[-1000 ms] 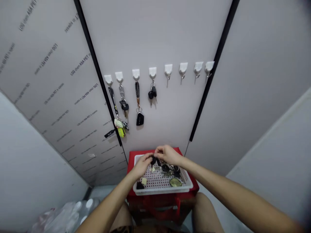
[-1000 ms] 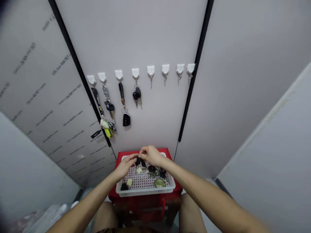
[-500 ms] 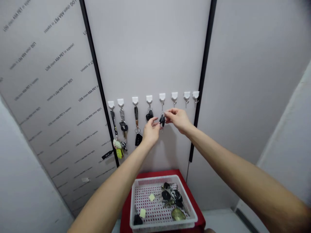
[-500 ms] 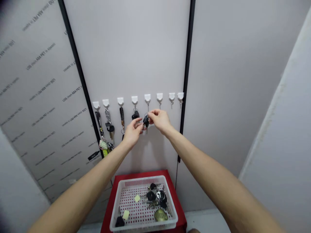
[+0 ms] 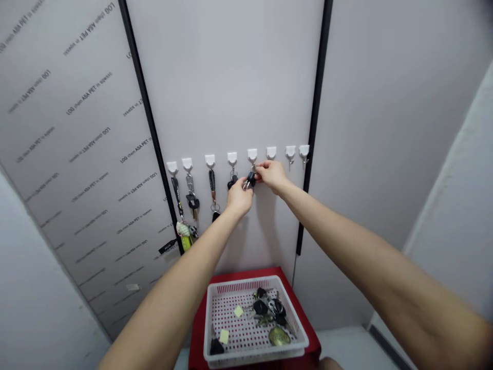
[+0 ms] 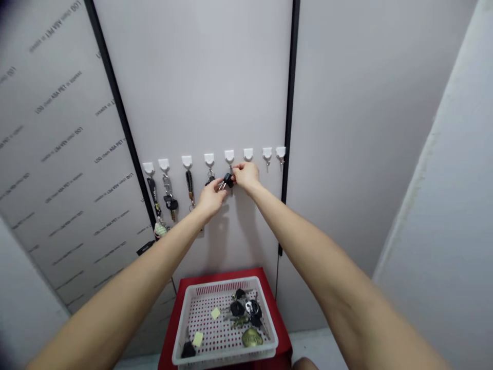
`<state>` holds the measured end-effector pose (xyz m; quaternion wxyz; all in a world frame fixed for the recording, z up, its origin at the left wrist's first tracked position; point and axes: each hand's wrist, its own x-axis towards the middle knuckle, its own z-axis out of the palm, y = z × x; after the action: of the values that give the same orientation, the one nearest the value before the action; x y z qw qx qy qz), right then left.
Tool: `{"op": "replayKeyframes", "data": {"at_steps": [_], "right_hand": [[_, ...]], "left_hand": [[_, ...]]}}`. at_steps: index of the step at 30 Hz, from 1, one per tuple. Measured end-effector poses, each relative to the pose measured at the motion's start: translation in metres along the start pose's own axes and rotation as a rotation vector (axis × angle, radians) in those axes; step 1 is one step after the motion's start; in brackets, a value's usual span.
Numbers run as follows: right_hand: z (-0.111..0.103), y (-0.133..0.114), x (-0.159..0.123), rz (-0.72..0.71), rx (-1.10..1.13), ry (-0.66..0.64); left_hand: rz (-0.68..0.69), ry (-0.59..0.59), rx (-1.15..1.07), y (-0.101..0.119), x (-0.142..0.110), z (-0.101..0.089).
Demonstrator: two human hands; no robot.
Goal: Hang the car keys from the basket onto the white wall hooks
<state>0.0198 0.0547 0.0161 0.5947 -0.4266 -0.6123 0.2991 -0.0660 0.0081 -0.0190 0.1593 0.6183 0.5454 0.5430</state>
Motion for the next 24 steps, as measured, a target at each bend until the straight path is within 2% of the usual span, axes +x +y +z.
{"op": "replayKeyframes", "data": {"at_steps": [2,4,7,10,13,16,19,22,24], "right_hand": [[-0.003,0.005,-0.002,-0.030,-0.065,0.002],[-0.009,0.014,-0.009,-0.123,-0.211,0.001],[-0.019,0.042,-0.036,-0.233,-0.416,-0.075],[-0.025,0.087,-0.087,-0.213,-0.486,-0.316],[-0.027,0.138,-0.140,-0.178,-0.534,-0.599],[-0.025,0.176,-0.173,-0.221,-0.739,-0.848],[-0.021,0.192,-0.184,-0.284,-0.918,-0.934],[-0.017,0.194,-0.184,-0.294,-1.002,-0.922],[-0.015,0.192,-0.182,-0.313,-0.984,-0.934]], "left_hand": [[-0.013,-0.025,-0.016,-0.006,-0.006,0.000],[-0.030,-0.058,-0.050,-0.018,-0.017,0.000],[-0.052,-0.114,-0.105,-0.050,-0.041,0.002],[-0.136,-0.196,-0.090,-0.093,-0.079,0.010],[-0.271,-0.342,0.013,-0.135,-0.122,0.023],[-0.307,-0.489,0.146,-0.163,-0.157,0.037],[-0.247,-0.567,0.251,-0.175,-0.175,0.045],[-0.174,-0.558,0.316,-0.178,-0.181,0.047],[-0.176,-0.555,0.326,-0.178,-0.181,0.047]]}}
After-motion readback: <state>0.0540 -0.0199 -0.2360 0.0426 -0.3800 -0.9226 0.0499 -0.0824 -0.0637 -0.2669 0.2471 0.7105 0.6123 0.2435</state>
